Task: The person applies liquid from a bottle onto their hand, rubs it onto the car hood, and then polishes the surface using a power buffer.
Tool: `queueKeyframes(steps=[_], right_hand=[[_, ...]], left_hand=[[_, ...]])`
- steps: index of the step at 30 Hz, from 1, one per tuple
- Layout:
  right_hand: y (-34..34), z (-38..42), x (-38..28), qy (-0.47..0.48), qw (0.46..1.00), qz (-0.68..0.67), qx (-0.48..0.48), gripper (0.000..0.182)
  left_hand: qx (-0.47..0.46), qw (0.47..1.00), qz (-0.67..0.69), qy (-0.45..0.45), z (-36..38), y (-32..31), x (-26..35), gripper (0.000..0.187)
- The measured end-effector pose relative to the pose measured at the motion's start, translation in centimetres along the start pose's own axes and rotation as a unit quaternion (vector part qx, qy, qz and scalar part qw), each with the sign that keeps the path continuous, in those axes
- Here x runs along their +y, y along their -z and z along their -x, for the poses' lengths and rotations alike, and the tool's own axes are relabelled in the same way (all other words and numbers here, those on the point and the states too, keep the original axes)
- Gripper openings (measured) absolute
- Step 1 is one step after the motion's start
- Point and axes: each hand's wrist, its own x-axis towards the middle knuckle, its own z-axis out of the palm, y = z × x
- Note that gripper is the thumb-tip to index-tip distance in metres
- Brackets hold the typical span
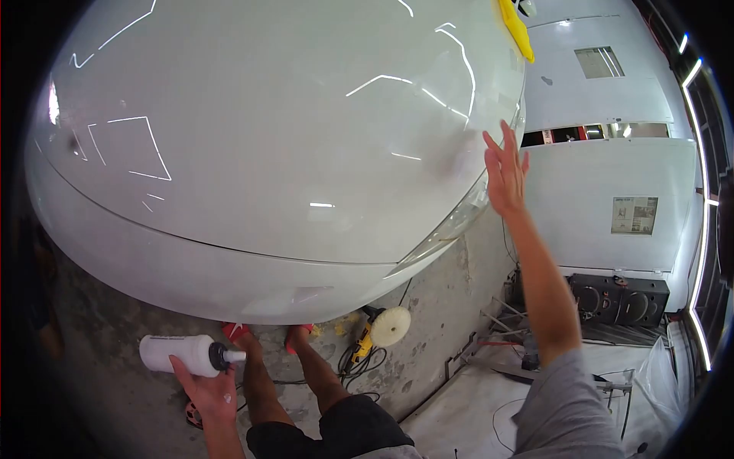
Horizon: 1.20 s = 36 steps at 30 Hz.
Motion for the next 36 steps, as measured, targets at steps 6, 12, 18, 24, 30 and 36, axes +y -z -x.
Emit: queueKeyframes(steps=[6, 12, 18, 24, 30, 36], right_hand=[[-0.8, 9.0, -4.9, 0.029, 0.993, -0.106, -0.039, 0.054], [0.2, 23.4, -15.6, -0.301, 0.479, -0.796, -0.212, 0.047], [1.1, 26.5, -13.8, -0.393, 0.277, -0.851, -0.213, 0.041], [0.8, 27.1, -9.5, -0.432, 0.242, -0.837, -0.233, 0.041], [0.3, 27.4, -7.1, -0.451, 0.184, -0.836, -0.254, 0.041], [0.8, 25.7, -5.8, -0.436, 0.216, -0.834, -0.262, 0.041]], left_hand=[[-0.136, 0.986, -0.043, -0.087, 0.7, -1.6, -3.2, 0.071], [-0.214, 0.912, -0.248, -0.248, 3.6, -7.9, -8.9, 0.078], [-0.277, 0.842, -0.368, -0.279, 6.4, -12.1, -13.5, 0.074], [-0.337, 0.76, -0.441, -0.339, 6.7, -12.5, -16.0, 0.065], [-0.347, 0.748, -0.437, -0.359, 7.0, -13.2, -17.2, 0.055], [-0.284, 0.811, -0.353, -0.37, 7.2, -13.0, -18.1, 0.06]])
